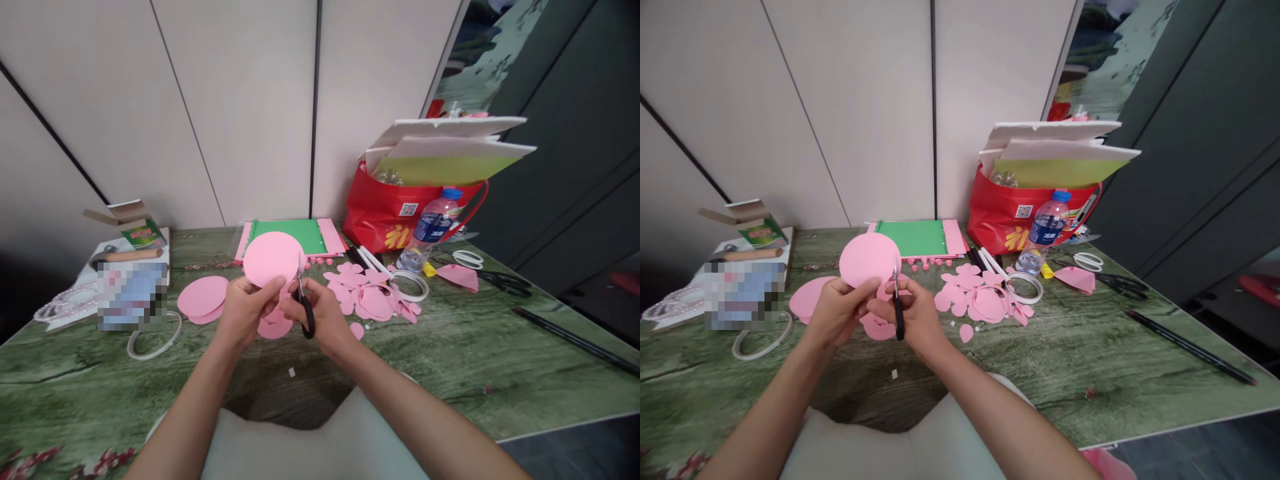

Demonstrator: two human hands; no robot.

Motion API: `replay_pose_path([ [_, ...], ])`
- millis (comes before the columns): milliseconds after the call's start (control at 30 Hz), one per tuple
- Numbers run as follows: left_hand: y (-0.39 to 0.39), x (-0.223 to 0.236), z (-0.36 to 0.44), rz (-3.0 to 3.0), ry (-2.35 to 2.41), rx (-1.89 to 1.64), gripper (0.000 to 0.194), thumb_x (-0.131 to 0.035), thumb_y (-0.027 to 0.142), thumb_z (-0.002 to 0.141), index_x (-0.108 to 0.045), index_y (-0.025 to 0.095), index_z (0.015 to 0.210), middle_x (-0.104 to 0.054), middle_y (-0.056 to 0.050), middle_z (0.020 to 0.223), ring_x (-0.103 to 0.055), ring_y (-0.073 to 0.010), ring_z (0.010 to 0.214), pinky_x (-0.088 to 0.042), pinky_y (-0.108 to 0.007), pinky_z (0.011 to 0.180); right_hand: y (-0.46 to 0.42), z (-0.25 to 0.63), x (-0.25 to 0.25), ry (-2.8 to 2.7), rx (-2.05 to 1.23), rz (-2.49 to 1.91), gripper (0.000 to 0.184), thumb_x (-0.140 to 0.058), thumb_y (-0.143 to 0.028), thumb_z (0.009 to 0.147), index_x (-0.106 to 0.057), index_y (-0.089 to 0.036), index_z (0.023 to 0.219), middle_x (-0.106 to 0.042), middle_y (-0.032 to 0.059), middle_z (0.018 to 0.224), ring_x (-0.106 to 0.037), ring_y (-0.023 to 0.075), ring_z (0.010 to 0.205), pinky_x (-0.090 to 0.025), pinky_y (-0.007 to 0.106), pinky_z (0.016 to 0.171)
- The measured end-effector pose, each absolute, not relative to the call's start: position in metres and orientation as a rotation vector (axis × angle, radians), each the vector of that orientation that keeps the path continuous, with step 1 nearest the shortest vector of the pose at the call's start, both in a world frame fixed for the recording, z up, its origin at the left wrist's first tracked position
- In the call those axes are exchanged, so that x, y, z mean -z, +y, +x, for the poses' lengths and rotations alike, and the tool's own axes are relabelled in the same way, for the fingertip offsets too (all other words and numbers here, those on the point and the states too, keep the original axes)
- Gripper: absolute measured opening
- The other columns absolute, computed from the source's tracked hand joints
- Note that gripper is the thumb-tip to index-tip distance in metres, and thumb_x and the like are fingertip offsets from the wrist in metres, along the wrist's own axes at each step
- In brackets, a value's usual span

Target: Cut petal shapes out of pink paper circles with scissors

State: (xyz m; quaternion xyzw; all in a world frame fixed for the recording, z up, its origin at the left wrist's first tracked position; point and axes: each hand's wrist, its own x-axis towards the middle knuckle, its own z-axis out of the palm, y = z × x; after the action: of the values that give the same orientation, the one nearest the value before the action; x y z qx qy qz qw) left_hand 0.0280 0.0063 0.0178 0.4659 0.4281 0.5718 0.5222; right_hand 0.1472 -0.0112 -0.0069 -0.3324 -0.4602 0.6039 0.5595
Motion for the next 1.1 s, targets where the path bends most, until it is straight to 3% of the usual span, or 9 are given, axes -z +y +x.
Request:
replay_pose_path([
  [533,0.0056,-0.0192,0.0249,1.158,0.990,-1.385,0.029,-0.070,0.022,0.062,-0.049,0.012,0.046,-0.041,0.007,0.035,-0.031,-0.0013,0.033,-0.019,-0.016,0.033,-0.0114,0.1484,0.0066,-1.089,-1.441,-0.828,0.034,-0.075,-0.040,0.056,-0.052,-0.018,0.070,-0.045,-0.0103,0.043,-0.042,0.0041,0.036,-0.047,0.023,0.047],
  [767,0.0047,-0.0220,0.0240,1.080,0.911,-1.392,0.021,-0.069,0.028,0.065,-0.057,0.013,0.058,-0.054,0.003,0.047,-0.044,-0.0052,0.035,-0.028,-0.016,0.032,-0.0134,0.1460,0.0082,-1.062,-1.489,-0.798,0.034,-0.075,-0.038,0.056,-0.052,-0.018,0.070,-0.047,-0.0102,0.043,-0.043,0.0039,0.036,-0.046,0.021,0.046],
  [933,0.0048,-0.0188,0.0248,1.096,0.972,-1.362,0.029,-0.071,0.027,0.063,-0.053,0.011,0.047,-0.047,0.004,0.037,-0.038,-0.0038,0.033,-0.027,-0.016,0.032,-0.0160,0.1434,0.0061,-1.090,-1.519,-0.787,0.036,-0.076,-0.040,0.053,-0.051,-0.018,0.068,-0.050,-0.0088,0.044,-0.045,0.0056,0.037,-0.044,0.023,0.045],
  [1100,0.0072,-0.0146,0.0242,1.114,1.066,-1.341,0.022,-0.075,0.025,0.057,-0.059,0.010,0.055,-0.044,0.005,0.037,-0.034,-0.0029,0.032,-0.023,-0.016,0.031,-0.0142,0.1445,0.0049,-1.088,-1.487,-0.852,0.049,-0.078,-0.035,0.051,-0.048,-0.019,0.086,-0.053,-0.0088,0.047,-0.049,0.0088,0.042,-0.040,0.022,0.044],
])
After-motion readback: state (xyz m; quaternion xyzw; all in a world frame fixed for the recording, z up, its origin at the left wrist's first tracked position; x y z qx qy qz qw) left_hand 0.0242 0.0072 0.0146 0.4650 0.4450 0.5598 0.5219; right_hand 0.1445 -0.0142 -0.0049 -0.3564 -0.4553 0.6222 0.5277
